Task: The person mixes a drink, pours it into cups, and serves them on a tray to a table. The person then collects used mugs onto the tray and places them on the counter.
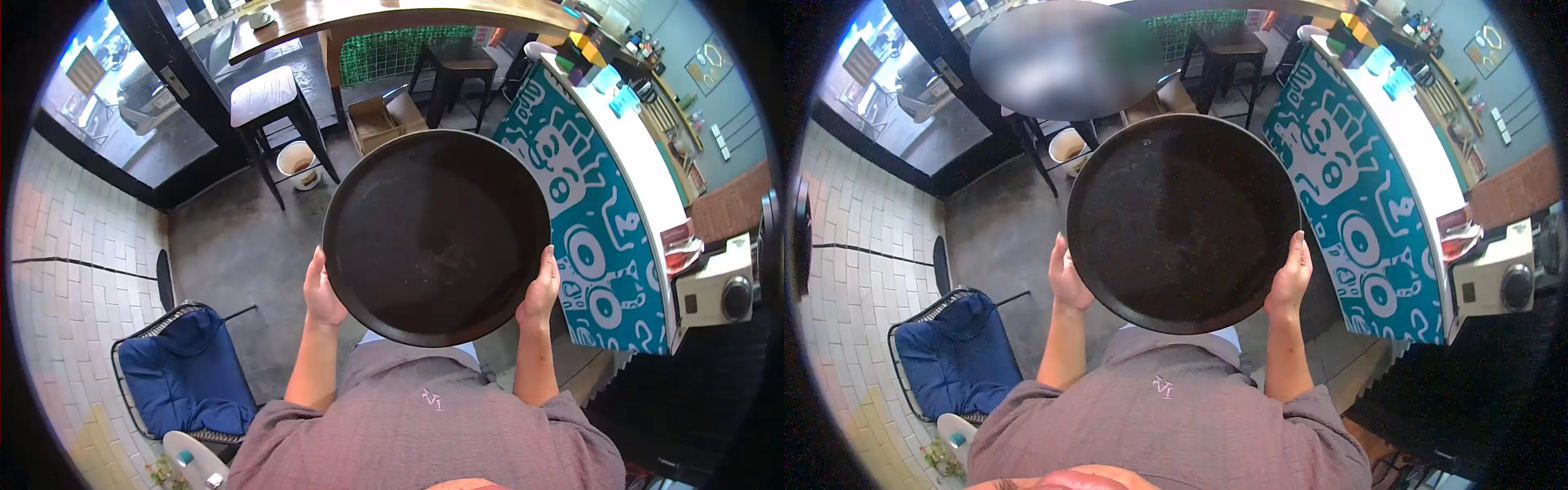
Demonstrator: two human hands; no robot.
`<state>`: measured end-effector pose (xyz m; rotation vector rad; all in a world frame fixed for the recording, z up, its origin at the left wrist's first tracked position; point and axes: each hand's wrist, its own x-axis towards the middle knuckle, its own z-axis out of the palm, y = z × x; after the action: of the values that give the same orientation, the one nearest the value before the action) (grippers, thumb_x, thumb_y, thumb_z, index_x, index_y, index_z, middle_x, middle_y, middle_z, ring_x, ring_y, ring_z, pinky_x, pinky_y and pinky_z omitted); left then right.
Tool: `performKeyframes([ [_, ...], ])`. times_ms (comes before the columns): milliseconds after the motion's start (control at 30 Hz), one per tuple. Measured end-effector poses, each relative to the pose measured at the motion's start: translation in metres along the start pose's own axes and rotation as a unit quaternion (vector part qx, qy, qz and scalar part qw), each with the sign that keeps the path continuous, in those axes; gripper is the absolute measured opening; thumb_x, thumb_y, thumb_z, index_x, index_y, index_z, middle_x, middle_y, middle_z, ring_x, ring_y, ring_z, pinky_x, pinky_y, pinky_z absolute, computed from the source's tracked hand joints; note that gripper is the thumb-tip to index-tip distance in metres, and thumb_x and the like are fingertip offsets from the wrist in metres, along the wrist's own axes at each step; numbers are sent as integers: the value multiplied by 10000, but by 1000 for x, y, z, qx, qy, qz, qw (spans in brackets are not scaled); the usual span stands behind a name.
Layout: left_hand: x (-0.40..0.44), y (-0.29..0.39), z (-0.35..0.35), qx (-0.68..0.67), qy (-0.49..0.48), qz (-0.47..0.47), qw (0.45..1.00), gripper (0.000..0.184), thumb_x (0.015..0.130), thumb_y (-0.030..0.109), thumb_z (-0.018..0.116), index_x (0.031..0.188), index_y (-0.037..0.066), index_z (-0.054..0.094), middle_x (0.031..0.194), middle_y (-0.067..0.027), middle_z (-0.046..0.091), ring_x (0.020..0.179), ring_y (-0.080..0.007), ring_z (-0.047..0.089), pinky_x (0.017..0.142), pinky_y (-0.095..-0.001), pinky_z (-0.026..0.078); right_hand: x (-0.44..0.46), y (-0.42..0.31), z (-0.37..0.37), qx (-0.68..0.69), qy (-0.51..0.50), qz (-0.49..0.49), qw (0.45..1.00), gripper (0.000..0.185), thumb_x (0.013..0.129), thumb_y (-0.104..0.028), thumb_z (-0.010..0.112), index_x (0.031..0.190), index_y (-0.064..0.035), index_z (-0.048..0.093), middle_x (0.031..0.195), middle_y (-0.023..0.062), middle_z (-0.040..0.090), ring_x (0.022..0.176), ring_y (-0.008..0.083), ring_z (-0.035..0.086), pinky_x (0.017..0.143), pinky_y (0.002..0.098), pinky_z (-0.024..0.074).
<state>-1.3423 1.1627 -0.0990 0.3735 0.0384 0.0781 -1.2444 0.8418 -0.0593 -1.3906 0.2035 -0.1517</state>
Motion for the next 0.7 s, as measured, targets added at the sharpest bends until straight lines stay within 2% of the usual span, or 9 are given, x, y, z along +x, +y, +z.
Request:
performKeyframes([
  [67,39,17,27,72,81,-8,994,543,989,385,462,1376,4,431,1367,-139,515,1224,-282,521,1059,-426,391,20,-20,33,50,-13,0,999,439,1028,-352,418,1181,29,576,1220,93,598,1113,179,548,997,315,391],
  [133,66,36,34,81,81,-10,993,532,986,365,480,1373,5,432,1352,-134,527,1207,-279,534,1051,-423,401,42,-24,62,45,3,12,999,433,1033,-345,404,1184,25,571,1215,98,598,1109,184,550,994,314,394],
  [267,101,74,10,95,72,-9,993,514,969,322,535,1357,-2,441,1316,-133,548,1180,-274,553,1015,-415,436,83,-5,115,83,-45,48,994,441,1038,-341,387,1199,29,563,1205,102,599,1090,188,561,977,307,409],
  [333,116,89,-5,119,115,9,986,497,966,297,542,1348,-7,448,1304,-136,553,1176,-271,555,1000,-412,447,111,18,144,58,-27,46,997,440,1040,-335,383,1189,34,569,1176,97,607,1070,179,566,962,301,415],
  [367,125,95,-11,143,149,21,978,481,963,272,548,1339,-12,455,1293,-139,558,1172,-267,558,986,-409,457,129,32,157,89,-71,59,992,424,1040,-323,388,1170,30,583,1145,85,614,1055,169,565,950,295,414],
  [467,146,103,-15,109,212,89,967,433,966,236,532,1313,-17,480,1269,-145,571,1151,-264,572,963,-404,472,177,51,205,45,-148,74,985,366,1040,-292,402,1098,8,603,1063,53,627,955,130,561,869,264,430],
  [533,164,107,-15,167,249,123,946,407,973,239,521,1293,-12,503,1245,-137,586,1125,-265,586,948,-401,481,218,62,243,39,-189,74,978,352,1041,-283,409,1073,11,600,1034,39,626,932,109,551,845,247,426],
  [667,214,109,-17,125,297,220,921,446,971,312,527,1312,26,512,1279,-113,583,1155,-286,566,986,-436,446,312,86,326,-45,-317,11,947,367,1033,-285,432,1130,34,585,1030,41,613,955,120,539,866,241,416],
  [700,216,108,-12,96,318,248,910,457,970,333,526,1311,29,514,1280,-113,583,1161,-286,560,993,-442,435,335,84,344,-98,-390,-32,915,341,1020,-274,463,1148,18,584,1028,49,610,950,126,547,857,247,428],
])
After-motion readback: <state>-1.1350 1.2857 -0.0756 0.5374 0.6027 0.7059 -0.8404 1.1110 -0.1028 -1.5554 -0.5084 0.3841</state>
